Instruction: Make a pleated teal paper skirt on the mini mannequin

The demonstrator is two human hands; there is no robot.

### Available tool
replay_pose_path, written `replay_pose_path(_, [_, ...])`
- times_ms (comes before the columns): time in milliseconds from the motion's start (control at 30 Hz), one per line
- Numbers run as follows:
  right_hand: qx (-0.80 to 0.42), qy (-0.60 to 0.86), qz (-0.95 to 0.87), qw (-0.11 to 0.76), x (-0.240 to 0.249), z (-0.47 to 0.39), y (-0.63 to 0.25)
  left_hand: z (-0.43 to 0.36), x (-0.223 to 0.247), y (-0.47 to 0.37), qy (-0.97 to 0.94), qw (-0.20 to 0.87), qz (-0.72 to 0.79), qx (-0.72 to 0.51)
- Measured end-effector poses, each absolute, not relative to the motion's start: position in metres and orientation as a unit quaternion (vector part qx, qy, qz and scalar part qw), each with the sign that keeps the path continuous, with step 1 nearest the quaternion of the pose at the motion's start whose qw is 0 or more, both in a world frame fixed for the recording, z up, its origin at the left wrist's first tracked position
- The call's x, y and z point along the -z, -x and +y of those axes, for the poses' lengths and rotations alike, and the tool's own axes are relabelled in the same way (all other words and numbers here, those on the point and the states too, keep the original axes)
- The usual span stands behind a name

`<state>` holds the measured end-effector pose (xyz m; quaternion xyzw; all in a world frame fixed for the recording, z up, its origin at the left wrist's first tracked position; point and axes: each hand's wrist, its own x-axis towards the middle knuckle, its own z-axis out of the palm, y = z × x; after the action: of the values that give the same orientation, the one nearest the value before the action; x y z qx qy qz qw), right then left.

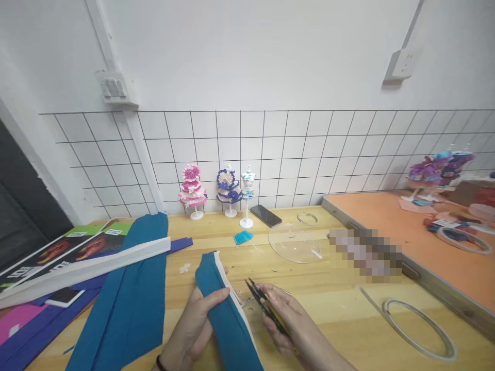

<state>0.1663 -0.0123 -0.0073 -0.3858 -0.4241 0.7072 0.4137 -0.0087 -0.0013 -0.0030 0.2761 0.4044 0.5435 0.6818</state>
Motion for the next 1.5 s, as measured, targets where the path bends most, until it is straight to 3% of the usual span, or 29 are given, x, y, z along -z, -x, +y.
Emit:
replay_pose_path(200, [-0.613, 0.448, -0.496, 0.422, 0.025, -0.010, -0.159, -0.008, 0.009, -0.004, -0.308, 0.709, 0.400, -0.492])
replay_pose_path(433, [-0.644, 0.377, -0.524, 0.411, 0.016, -0.013, -0.159, -0.010, 0.010, -0.008, -0.301, 0.746, 0.350, -0.480])
replay_pose_path(900, [-0.655, 0.427, -0.520, 0.345, 0.014, -0.010, -0.162, -0.010, 0.007, -0.006, -0.293, 0.739, 0.364, -0.486])
replay_pose_path(1200, [-0.412, 0.465, -0.684, 0.382, 0.014, -0.005, -0.171, -0.008, 0.011, -0.004, -0.299, 0.728, 0.379, -0.486])
replay_pose_path(1500, [-0.559, 0.419, -0.573, 0.429, 0.022, -0.009, -0.161, -0.007, 0.012, -0.007, -0.306, 0.721, 0.377, -0.494])
